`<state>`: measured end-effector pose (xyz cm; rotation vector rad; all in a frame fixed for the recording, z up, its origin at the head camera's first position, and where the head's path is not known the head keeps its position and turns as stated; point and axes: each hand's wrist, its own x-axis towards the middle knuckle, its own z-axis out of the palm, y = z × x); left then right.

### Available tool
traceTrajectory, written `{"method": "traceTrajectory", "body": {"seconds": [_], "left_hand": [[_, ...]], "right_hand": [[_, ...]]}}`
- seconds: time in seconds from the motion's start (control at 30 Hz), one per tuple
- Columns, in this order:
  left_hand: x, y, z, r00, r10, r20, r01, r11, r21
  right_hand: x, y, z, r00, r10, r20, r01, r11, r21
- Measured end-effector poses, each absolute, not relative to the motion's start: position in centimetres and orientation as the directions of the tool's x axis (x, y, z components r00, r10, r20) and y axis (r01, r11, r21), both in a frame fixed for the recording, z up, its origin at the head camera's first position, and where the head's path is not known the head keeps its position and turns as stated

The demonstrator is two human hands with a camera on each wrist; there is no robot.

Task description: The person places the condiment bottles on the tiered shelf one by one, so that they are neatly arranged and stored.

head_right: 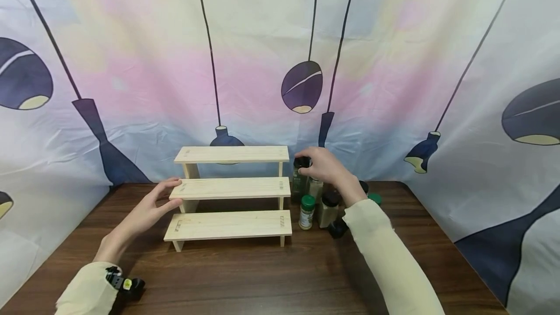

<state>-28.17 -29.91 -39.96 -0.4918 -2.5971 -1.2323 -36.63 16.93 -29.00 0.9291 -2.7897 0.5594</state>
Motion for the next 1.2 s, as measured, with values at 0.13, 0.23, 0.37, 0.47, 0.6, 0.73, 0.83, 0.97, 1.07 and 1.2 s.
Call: {"method": "traceTrajectory", "body": {"seconds": [0.13, 0.23, 0.37, 0.47, 0.6, 0.73, 0.83, 0.97, 1.07, 1.2], "left_hand": [[-28.1, -29.9, -39.9, -0.92, 0.203, 0.336, 0.389, 0.589, 0.708], [-28.1, -29.9, -39.9, -0.919, 0.203, 0.338, 0.391, 0.587, 0.709], [-28.2, -30.0, -39.9, -0.918, 0.199, 0.343, 0.392, 0.592, 0.705], [-28.3, -30.0, -39.9, -0.917, 0.199, 0.345, 0.392, 0.599, 0.698], [-28.2, -30.0, -39.9, -0.919, 0.199, 0.339, 0.388, 0.606, 0.695], [-28.3, -30.1, -40.0, -0.921, 0.195, 0.336, 0.382, 0.612, 0.692], [-28.3, -30.1, -40.0, -0.921, 0.196, 0.337, 0.384, 0.609, 0.695], [-28.3, -30.1, -40.0, -0.921, 0.197, 0.337, 0.385, 0.604, 0.698], [-28.2, -30.1, -40.0, -0.921, 0.195, 0.338, 0.384, 0.607, 0.696], [-28.2, -30.0, -39.9, -0.92, 0.196, 0.338, 0.385, 0.607, 0.695]], "right_hand": [[-36.3, 17.0, -28.0, -0.78, -0.56, 0.279, -0.624, 0.729, -0.283], [-36.0, 17.0, -27.1, -0.773, -0.568, 0.284, -0.633, 0.724, -0.276], [-35.6, 16.8, -25.8, -0.756, -0.578, 0.306, -0.651, 0.709, -0.269], [-35.2, 16.6, -24.8, -0.74, -0.585, 0.332, -0.667, 0.699, -0.258], [-34.6, 16.3, -23.6, -0.728, -0.588, 0.352, -0.677, 0.699, -0.232], [-34.3, 16.0, -22.7, -0.708, -0.603, 0.366, -0.691, 0.697, -0.189], [-34.2, 15.8, -22.0, -0.683, -0.618, 0.389, -0.711, 0.684, -0.163], [-33.9, 15.5, -21.1, -0.671, -0.624, 0.4, -0.719, 0.681, -0.143], [-33.5, 15.3, -20.5, -0.673, -0.624, 0.397, -0.715, 0.686, -0.134], [-33.2, 14.9, -19.8, -0.659, -0.623, 0.42, -0.725, 0.676, -0.135]]}}
